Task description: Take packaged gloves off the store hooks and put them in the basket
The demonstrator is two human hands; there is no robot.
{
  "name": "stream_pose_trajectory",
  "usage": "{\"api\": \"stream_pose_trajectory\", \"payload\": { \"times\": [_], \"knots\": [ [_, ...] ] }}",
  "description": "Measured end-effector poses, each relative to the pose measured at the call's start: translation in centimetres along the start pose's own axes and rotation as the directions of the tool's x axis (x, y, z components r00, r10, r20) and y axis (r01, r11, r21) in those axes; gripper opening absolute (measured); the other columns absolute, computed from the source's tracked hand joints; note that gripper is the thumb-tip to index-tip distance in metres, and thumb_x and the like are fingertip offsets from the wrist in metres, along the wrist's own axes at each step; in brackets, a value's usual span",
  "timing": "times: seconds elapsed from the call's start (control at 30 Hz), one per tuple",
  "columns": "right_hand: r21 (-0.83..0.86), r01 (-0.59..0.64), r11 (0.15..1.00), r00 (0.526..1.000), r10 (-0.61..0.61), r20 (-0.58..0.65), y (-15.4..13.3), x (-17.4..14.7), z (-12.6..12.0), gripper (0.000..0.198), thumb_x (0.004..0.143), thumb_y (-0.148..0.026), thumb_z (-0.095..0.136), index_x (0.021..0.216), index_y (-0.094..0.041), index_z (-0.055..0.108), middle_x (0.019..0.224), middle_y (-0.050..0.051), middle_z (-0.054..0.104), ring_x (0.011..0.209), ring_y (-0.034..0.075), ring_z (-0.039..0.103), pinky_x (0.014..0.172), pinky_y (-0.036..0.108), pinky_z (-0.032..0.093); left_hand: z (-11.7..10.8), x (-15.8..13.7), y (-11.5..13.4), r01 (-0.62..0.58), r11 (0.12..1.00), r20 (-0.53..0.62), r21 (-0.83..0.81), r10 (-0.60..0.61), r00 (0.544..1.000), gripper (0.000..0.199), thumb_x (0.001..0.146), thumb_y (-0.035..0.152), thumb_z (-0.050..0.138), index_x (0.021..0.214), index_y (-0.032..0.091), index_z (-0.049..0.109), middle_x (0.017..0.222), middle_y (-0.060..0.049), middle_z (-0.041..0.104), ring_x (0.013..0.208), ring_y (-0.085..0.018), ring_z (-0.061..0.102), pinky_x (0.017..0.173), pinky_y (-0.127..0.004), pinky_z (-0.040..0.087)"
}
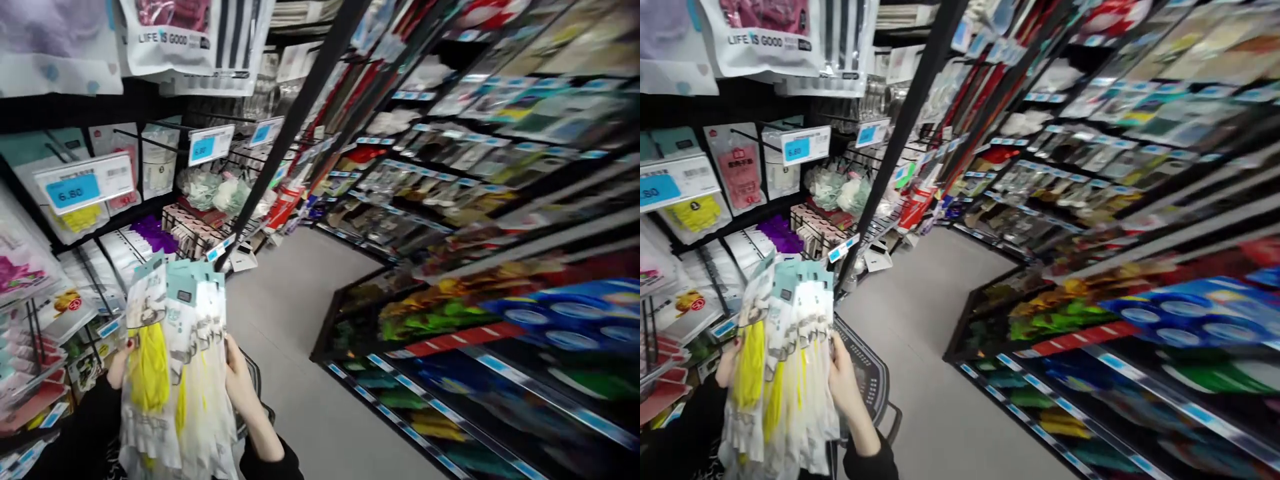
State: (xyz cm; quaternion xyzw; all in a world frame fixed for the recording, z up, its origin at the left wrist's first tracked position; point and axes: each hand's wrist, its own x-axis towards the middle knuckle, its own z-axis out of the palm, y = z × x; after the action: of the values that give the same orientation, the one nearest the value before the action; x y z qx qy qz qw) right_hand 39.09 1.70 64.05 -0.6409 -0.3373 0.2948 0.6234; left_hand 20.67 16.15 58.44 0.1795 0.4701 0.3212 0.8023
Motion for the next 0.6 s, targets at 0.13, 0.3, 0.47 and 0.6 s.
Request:
{"api": "stream_pose_trajectory", "payload": {
  "times": [0.13,0.3,0.47,0.6],
  "knots": [
    [0.043,-0.087,0.995,0.990,0.082,0.112,-1.0,-0.4,0.6,0.041,0.077,-0.039,0.059,0.116,-0.025,0.057,0.115,0.006,0.061,0.108,0.022,0.055,0.096,0.036,0.042,-0.2,-0.7,0.1,-0.011,1.000,0.084,0.007,0.011,0.996,0.020,0.046,0.019,0.078,0.059,0.020,0.063,0.069,-0.007,0.072,0.101,-0.036,0.061,0.088,-0.044,0.048],
    [-0.093,-0.152,0.984,0.970,0.166,0.176,-2.6,-0.1,-1.6,0.040,0.084,-0.051,0.045,0.107,-0.021,0.060,0.110,0.010,0.059,0.101,0.024,0.055,0.092,0.042,0.042,0.0,-1.9,-0.1,-0.029,1.000,0.212,0.000,0.028,0.977,0.049,0.038,0.029,0.083,0.084,0.018,0.068,0.086,-0.010,0.073,0.098,-0.038,0.061,0.085,-0.047,0.049],
    [-0.461,0.243,0.853,0.907,-0.368,-0.203,-7.7,-1.3,-0.2,0.031,0.084,-0.047,0.045,0.100,-0.023,0.056,0.093,0.009,0.052,0.084,0.024,0.051,0.072,0.040,0.043,0.5,-2.3,-0.5,-0.042,0.999,0.268,0.002,0.040,0.963,0.057,0.041,0.027,0.083,0.094,0.017,0.067,0.088,-0.011,0.073,0.093,-0.037,0.064,0.085,-0.046,0.049],
    [-0.794,0.265,0.548,0.912,-0.409,0.022,-11.2,-1.1,3.3,0.035,0.069,-0.054,0.061,0.085,-0.022,0.061,0.090,0.012,0.048,0.082,0.030,0.042,0.069,0.048,0.037,1.0,-2.5,-0.5,-0.044,0.999,0.291,0.025,0.035,0.956,0.048,0.041,0.025,0.085,0.085,0.016,0.068,0.078,-0.010,0.073,0.090,-0.036,0.065,0.087,-0.046,0.047]
  ]
}}
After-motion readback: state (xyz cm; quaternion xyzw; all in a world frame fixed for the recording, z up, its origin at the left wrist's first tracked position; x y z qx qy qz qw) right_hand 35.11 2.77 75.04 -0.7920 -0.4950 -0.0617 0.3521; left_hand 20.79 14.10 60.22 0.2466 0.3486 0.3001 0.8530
